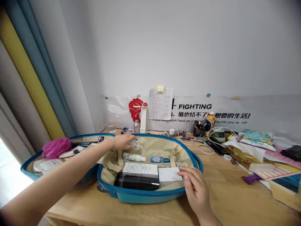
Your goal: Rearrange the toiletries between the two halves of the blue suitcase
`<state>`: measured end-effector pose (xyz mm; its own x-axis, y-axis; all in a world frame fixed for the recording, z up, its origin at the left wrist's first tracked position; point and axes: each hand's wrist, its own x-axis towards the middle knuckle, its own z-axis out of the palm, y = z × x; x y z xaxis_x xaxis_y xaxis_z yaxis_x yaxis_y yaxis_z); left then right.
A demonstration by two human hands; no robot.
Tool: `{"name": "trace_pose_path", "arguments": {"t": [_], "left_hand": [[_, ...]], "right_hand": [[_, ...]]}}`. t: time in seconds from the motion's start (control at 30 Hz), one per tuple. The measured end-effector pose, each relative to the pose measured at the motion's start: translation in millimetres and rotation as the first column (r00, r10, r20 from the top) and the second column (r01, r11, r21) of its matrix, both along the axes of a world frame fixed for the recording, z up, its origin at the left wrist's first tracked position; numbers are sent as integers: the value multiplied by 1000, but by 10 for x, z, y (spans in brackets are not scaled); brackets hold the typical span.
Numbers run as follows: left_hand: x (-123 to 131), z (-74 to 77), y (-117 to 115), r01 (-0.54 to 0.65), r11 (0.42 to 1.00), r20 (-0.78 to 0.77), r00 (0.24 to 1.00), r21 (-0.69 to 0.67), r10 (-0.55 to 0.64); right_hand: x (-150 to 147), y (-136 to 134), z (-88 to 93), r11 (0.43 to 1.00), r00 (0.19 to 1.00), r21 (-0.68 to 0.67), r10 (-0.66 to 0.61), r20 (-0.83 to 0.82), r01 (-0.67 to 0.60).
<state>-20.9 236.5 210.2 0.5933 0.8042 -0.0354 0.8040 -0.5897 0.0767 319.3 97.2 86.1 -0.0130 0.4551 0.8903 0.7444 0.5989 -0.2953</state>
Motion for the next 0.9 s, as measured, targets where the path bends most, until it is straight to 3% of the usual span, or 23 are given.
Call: {"name": "trace_pose_path", "arguments": {"t": [0.17, 0.4, 0.73, 0.9], "left_hand": [[338, -356, 277, -7, 995, -117, 993, -102, -5], [339, -647, 386, -43, 984, -179, 984, -171, 12], [337, -781, 425, -33, 973, -152, 988, -228, -2], [291, -640, 348, -32, 986, -57, 998, -166, 23]], "right_hand": [[-31, -26, 50, 1000, 1000, -25, 1, -24, -1], [-27, -28, 45, 999, 1000, -40, 0, -14, 0], [-55, -27, 58, 1000, 1000, 10, 7, 18, -8], [-39, -3, 23, 1000, 1000, 18, 15, 21, -15]]}}
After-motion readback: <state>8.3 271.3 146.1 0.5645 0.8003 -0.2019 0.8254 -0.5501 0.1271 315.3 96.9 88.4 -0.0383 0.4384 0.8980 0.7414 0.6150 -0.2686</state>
